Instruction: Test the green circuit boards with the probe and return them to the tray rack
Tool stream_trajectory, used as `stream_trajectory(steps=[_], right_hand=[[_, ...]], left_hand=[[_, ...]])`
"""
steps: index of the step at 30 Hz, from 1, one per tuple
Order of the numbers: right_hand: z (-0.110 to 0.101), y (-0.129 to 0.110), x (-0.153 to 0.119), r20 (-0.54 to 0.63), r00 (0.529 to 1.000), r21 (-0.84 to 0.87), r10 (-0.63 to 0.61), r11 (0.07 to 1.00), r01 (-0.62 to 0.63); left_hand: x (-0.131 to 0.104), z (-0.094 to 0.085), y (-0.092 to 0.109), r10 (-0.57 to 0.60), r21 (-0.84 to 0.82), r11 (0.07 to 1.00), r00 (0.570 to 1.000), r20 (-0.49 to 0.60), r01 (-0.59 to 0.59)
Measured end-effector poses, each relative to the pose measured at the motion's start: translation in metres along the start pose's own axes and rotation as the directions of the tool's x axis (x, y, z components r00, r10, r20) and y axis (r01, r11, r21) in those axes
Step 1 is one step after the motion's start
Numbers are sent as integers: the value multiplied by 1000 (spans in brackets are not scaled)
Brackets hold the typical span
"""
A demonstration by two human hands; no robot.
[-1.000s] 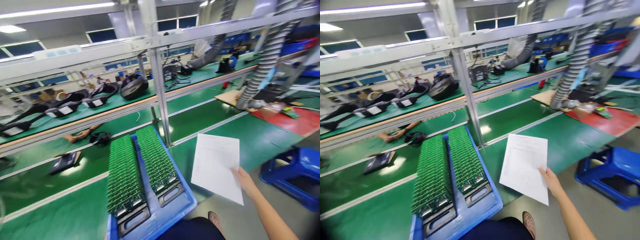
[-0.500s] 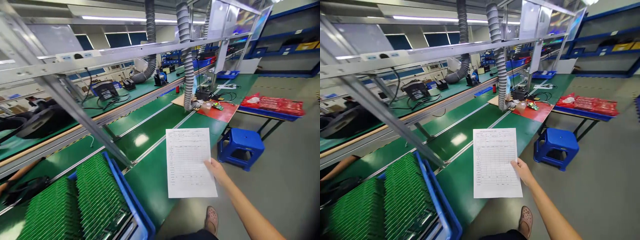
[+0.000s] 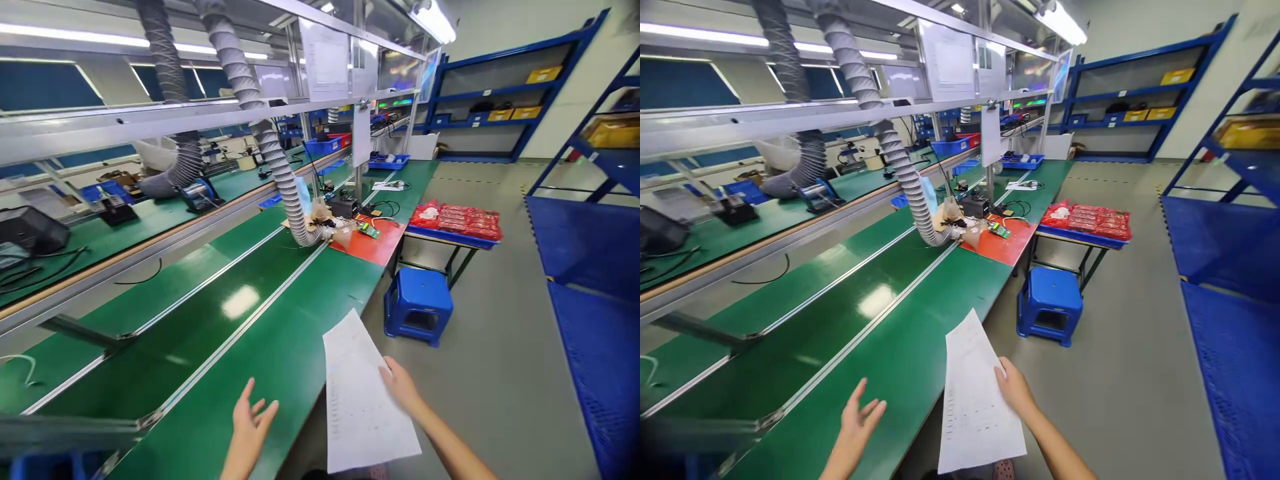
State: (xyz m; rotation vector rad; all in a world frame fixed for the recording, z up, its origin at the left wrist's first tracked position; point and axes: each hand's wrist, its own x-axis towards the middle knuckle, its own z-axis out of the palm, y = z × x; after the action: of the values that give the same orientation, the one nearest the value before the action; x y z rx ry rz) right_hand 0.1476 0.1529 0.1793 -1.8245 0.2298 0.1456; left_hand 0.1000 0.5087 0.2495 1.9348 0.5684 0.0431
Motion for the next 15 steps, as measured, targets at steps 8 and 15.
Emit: stream_trajectory(steps=[8,15], right_hand=[[-47,-11,76,90,992,80,-89,993,82],[-84,-14,224,122,989,-120,-83,988,97]], left_hand=[[99,163,28,-245,-85,953,906,346,290],[214,270,73,-184,-172,955,939,290,240]])
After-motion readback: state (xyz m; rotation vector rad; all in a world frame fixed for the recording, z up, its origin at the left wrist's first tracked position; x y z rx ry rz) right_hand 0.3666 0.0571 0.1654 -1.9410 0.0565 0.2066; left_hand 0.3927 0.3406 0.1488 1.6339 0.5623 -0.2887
